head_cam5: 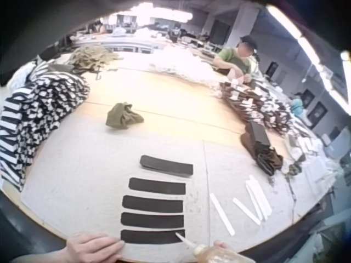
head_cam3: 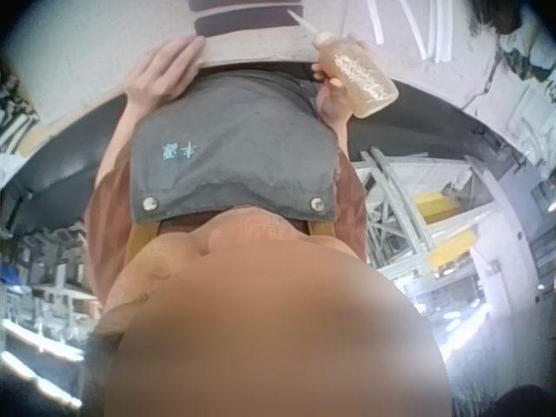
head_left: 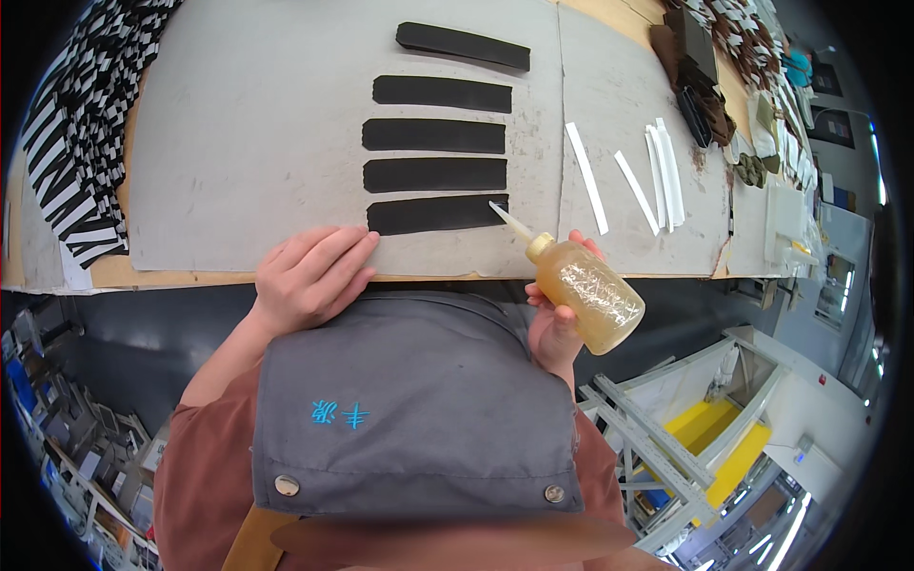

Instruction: Assembling and gluing fabric or leather strap components at a workshop table.

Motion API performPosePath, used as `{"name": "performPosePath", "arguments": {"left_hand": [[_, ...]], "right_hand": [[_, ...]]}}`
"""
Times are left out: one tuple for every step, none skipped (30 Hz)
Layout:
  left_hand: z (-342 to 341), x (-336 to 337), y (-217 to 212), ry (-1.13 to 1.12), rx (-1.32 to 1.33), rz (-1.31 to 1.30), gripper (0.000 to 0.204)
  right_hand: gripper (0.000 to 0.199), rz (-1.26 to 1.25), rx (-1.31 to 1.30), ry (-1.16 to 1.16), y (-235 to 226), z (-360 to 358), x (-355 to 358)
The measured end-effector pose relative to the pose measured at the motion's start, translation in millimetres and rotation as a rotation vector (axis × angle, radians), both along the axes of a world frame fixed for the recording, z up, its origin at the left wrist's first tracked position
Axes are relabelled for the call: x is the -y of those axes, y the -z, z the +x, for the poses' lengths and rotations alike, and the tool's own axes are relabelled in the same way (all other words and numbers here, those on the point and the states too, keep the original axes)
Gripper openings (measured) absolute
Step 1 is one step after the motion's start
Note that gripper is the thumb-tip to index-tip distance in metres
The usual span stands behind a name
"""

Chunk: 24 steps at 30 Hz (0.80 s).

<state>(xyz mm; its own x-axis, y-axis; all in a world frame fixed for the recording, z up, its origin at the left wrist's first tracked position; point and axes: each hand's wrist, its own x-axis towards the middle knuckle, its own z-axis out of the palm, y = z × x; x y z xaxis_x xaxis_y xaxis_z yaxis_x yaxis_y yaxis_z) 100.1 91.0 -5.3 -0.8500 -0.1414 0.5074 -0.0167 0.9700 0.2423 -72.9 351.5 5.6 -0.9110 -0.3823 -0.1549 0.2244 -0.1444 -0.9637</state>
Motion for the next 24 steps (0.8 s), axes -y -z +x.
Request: {"name": "performPosePath", "arguments": {"left_hand": [[-0.1,0.1,0.5,0.001,-0.007,0.005,0.029],[0.2,0.0,0.9,0.001,-0.012,0.008,0.028],[0.5,-0.1,0.8,-0.005,-0.009,0.005,0.028],[0.7,-0.3,0.5,-0.003,-0.010,0.008,0.028],[0.6,-0.4,0.7,-0.001,-0.012,0.012,0.028],[0.4,-0.6,1.0,-0.008,-0.009,0.010,0.028],[0.3,-1.0,1.3,-0.005,-0.014,0.014,0.028],[0.5,-0.9,2.0,-0.001,-0.019,0.019,0.028],[1.3,-0.8,2.5,-0.007,-0.015,0.018,0.028],[2.5,-0.9,3.4,-0.005,-0.016,0.020,0.028],[3.0,-0.2,3.6,-0.003,-0.018,0.022,0.028],[3.8,0.3,4.9,-0.009,-0.014,0.023,0.028],[5.2,0.3,7.2,-0.003,-0.021,0.034,0.030],[2.9,-0.2,4.5,0.008,-0.038,0.038,0.032],[0.8,-1.2,2.3,0.005,-0.041,0.034,0.032],[-1.3,-2.7,0.6,0.007,-0.047,0.032,0.032],[-0.3,-1.9,1.2,0.004,-0.042,0.031,0.033],[1.2,-1.0,2.0,-0.002,-0.034,0.029,0.033],[2.7,-0.2,2.8,-0.007,-0.018,0.022,0.032],[2.2,0.4,2.0,-0.009,-0.012,0.015,0.031],[1.5,0.8,1.5,-0.010,-0.016,0.015,0.031],[0.5,1.0,0.9,-0.009,-0.019,0.018,0.031],[1.2,0.6,2.2,-0.009,-0.016,0.022,0.031],[1.4,0.4,1.9,-0.010,-0.014,0.022,0.031]], "right_hand": [[0.122,0.001,0.017,-0.012,0.5,0.8,0.4],[0.123,0.002,0.035,-0.025,0.8,1.6,2.0],[0.123,-0.001,0.039,-0.032,1.0,3.0,5.0],[0.123,0.011,0.034,-0.016,0.7,5.2,8.8],[0.125,0.025,0.028,0.000,-0.5,6.5,12.4],[0.125,0.022,0.031,-0.007,-1.9,7.1,14.0],[0.125,0.024,0.048,-0.039,-3.4,8.1,14.9],[0.125,0.027,0.067,-0.070,-4.1,9.2,16.7],[0.125,0.027,0.071,-0.076,-4.4,10.6,19.4],[0.126,0.039,0.084,-0.096,-4.3,12.6,22.3],[0.127,0.052,0.095,-0.116,-4.6,13.6,25.6],[0.127,0.053,0.099,-0.122,-3.9,13.5,27.3],[0.128,0.066,0.139,-0.182,-2.5,12.9,28.1],[0.128,0.072,0.168,-0.238,-6.2,10.9,28.8],[0.128,0.069,0.165,-0.241,-8.5,10.9,30.2],[0.129,0.064,0.144,-0.244,-10.1,11.8,31.9],[0.130,0.058,0.134,-0.252,-8.1,14.2,36.9],[0.130,0.056,0.141,-0.259,-6.4,16.6,41.6],[0.128,0.037,0.150,-0.278,-4.7,18.9,46.0],[0.128,0.019,0.149,-0.294,-6.1,19.0,49.1],[0.128,0.019,0.146,-0.296,-2.3,16.9,48.7],[0.126,0.059,0.041,-0.354,5.7,13.3,45.8],[0.125,0.098,-0.056,-0.413,11.4,12.0,46.0],[0.125,0.097,-0.054,-0.414,15.2,11.3,45.5]]}}
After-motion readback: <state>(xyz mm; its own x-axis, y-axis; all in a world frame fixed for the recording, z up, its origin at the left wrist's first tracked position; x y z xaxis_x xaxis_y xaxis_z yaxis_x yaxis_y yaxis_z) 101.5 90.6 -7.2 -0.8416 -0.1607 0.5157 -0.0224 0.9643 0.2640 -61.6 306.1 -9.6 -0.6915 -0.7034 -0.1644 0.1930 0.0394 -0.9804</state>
